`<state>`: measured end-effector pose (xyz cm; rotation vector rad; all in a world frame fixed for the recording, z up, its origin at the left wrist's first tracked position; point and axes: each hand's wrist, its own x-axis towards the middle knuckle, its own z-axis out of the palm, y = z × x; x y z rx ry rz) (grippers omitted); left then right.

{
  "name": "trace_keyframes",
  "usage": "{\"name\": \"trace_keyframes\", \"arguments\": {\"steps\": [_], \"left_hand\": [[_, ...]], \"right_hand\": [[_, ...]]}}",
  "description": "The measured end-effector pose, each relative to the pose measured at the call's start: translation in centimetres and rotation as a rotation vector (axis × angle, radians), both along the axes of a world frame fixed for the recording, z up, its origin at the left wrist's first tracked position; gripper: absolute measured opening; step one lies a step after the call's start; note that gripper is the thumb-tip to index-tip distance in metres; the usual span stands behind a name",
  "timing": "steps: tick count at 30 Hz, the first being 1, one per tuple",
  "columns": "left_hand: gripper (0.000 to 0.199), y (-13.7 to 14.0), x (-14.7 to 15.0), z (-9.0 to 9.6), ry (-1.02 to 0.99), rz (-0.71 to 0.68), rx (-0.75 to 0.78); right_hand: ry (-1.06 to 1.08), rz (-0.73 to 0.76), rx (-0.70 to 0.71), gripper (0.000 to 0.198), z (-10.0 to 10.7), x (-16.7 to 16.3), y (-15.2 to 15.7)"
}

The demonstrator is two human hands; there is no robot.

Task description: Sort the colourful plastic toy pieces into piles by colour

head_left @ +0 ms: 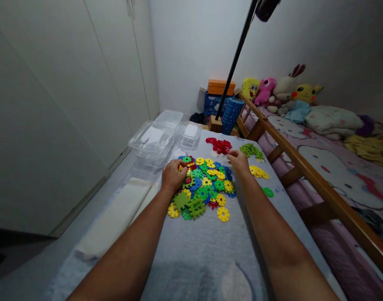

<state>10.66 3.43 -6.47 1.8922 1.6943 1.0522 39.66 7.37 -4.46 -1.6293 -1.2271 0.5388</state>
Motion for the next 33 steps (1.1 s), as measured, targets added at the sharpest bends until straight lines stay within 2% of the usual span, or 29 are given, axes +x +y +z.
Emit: {"name": "trace_keyframes", "arguments": {"steps": [5,9,14,18,23,27,33], "left_hand": [[0.017,-0.1,0.0,0.0,-0.009,-0.01,-0.006],[0.017,-0.1,-0.1,-0.1,-0.019,-0.03,0.013],[0.018,0.1,-0.1,-0.4,-0.023,-0.029,0.016],[0.018,0.2,-0.2,-0.5,-0.016,-0.028,0.011],[0.02,0.1,-0.2,-0.3,-0.014,-0.03,0.016],[0.02,0.0,-0.1,-0.2,-0.018,-0.031,0.012],[0.021,0.0,-0.1,-0.1,-0.018,-0.029,0.007]], "right_hand": [[-0.294,0.31,-0.125,0.018,-0.1,-0.5,-4.2],[-0.575,0.352,-0.173,0.033,-0.1,-1.6,-5.4],[-0.831,0.341,-0.282,0.039,0.4,-3.1,-5.7],[-0.833,0.374,-0.293,0.036,0.6,-3.4,-6.1],[-0.674,0.434,-0.218,0.026,0.1,-2.9,-6.1],[-0.642,0.337,-0.15,0.025,-0.6,-2.9,-5.7],[-0.771,0.229,-0.21,0.02,-0.8,-3.8,-5.4]]}}
